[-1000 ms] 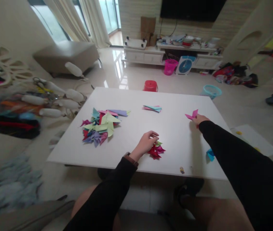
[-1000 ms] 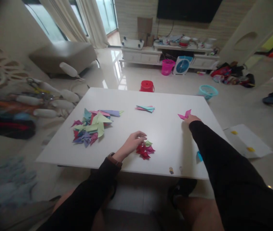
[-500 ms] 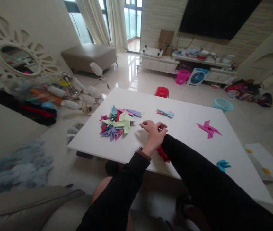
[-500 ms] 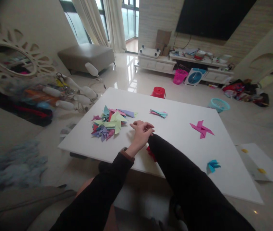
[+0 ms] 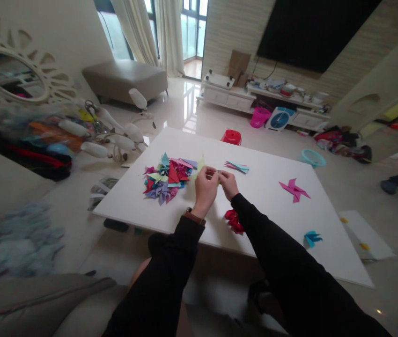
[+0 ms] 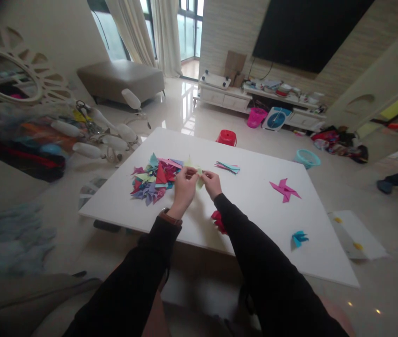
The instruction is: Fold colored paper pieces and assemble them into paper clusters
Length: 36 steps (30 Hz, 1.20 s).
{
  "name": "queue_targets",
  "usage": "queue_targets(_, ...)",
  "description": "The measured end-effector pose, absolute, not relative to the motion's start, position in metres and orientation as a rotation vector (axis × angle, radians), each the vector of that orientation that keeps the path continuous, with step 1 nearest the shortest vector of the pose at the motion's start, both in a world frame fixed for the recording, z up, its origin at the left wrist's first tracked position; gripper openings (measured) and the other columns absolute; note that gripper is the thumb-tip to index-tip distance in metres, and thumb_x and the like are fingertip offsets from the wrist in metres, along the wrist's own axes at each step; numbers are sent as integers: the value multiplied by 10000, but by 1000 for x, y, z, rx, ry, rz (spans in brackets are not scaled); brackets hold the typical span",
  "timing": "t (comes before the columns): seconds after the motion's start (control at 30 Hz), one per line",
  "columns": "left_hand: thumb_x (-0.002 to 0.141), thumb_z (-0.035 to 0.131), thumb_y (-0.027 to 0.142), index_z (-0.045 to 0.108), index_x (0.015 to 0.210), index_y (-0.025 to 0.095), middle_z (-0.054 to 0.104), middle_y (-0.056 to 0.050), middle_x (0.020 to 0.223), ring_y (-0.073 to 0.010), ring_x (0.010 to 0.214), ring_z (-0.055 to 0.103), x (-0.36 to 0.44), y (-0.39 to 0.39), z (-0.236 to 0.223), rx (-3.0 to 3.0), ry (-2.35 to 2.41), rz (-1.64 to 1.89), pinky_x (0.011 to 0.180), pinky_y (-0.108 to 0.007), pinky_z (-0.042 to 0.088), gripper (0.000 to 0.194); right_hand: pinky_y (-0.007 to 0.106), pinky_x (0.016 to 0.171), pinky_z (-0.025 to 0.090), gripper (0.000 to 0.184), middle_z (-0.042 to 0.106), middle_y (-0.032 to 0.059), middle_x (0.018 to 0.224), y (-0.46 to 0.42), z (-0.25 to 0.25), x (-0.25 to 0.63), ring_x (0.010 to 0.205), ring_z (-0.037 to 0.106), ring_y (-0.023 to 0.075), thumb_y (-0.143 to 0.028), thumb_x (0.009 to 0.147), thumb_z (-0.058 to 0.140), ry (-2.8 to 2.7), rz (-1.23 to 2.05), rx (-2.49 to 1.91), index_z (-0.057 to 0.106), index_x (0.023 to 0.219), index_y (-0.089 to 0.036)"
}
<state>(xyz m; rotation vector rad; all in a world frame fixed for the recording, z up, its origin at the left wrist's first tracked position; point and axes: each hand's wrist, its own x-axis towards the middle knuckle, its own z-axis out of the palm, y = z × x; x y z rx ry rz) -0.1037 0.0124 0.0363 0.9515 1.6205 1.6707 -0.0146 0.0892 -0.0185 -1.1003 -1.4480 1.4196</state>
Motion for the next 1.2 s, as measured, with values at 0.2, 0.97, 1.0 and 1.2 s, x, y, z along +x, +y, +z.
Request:
queue_targets(0.2, 771, 585, 232, 606, 852, 172, 674, -71, 941, -212, 948, 620, -90, 14, 19, 856, 1591, 1390, 905, -342, 463, 102, 264, 678, 426, 200, 688, 22, 913, 51, -4, 122, 829, 604, 187, -256, 603, 664, -1223, 1324, -1067, 483, 534, -208)
queue_targets(0.97, 633, 913, 280, 728, 1067, 94, 768, -140, 1075, -204, 873, 729, 10, 20, 0, 791, 866, 970, 873, -336, 561, 507, 269, 609, 447, 210, 651, -27, 723, 26, 6, 220, 641, 563, 150, -355, 686, 792, -1250, 1396, -1137, 651, 770, -224)
queue_targets(1.0, 618, 919, 289, 737, 1041, 91, 768, -140, 1078, -212, 884, 728, 10, 20, -1, 823, 893, 975, 879, -346, 561, 502, 269, 609, 455, 230, 652, -28, 713, 26, 6, 218, 638, 568, 150, -370, 677, 799, -1244, 1411, -1153, 648, 769, -223)
queue_targets(1.2, 576, 928, 356, 757, 1019, 98, 774, -137, 1062, -267, 928, 731, 8, 17, -6, 986, 957, 965, 889, -403, 565, 540, 280, 660, 478, 215, 669, -15, 701, 25, 7, 213, 662, 598, 150, -350, 679, 796, -1371, 1333, -1158, 645, 708, -199)
